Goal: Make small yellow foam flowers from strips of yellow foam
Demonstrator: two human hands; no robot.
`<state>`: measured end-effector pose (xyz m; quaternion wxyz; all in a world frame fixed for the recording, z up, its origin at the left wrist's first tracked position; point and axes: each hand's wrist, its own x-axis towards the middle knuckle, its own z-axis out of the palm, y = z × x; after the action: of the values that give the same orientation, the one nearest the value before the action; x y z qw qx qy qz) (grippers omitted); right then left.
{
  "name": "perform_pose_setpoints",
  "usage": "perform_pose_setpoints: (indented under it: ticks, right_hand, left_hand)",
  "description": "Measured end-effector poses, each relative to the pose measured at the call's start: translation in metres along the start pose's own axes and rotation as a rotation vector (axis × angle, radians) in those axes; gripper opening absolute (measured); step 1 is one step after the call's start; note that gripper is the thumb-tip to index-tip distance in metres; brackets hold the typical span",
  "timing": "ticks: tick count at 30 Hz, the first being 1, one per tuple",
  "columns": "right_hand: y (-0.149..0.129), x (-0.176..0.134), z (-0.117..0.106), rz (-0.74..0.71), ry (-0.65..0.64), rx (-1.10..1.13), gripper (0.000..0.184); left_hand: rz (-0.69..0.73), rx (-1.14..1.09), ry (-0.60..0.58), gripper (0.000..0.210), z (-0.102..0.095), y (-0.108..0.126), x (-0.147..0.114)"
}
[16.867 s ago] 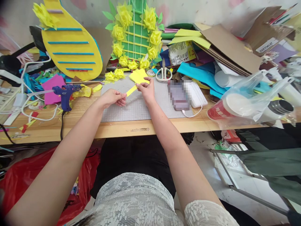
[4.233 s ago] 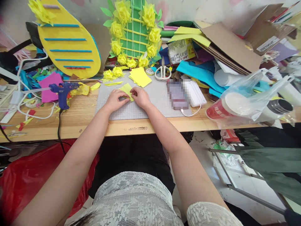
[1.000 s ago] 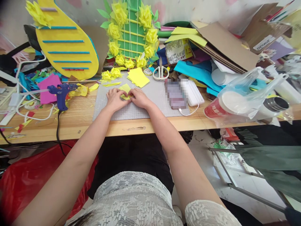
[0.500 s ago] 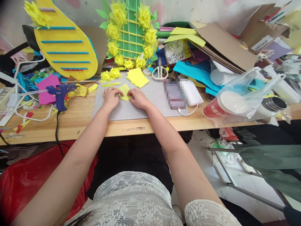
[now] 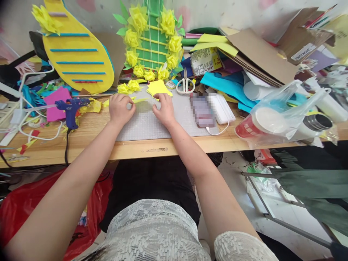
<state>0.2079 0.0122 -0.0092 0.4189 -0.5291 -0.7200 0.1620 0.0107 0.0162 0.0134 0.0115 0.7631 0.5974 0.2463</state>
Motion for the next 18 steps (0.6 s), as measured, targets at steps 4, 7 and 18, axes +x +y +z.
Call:
perform_pose_setpoints:
  ticks: [4, 7, 18]
  right_hand:
    - [-0.008, -0.003, -0.002, -0.072, -0.054, -0.049, 0.037]
    - [-0.014, -0.005, 0.003, -0.121, -0.177, -0.081, 0.039]
    - [-0.006, -0.002, 0.013, -0.033, -0.298, -0.078, 0.047]
  left_hand:
    - [0.022, 0.023, -0.053, 0.018, 0.007, 0.024, -0.005]
    - [0.033, 0.056, -0.079, 0.018, 0.019, 0.038, -0.006]
    - [-0.126, -0.150, -0.089, 0.009, 0.017, 0.028, -0.009]
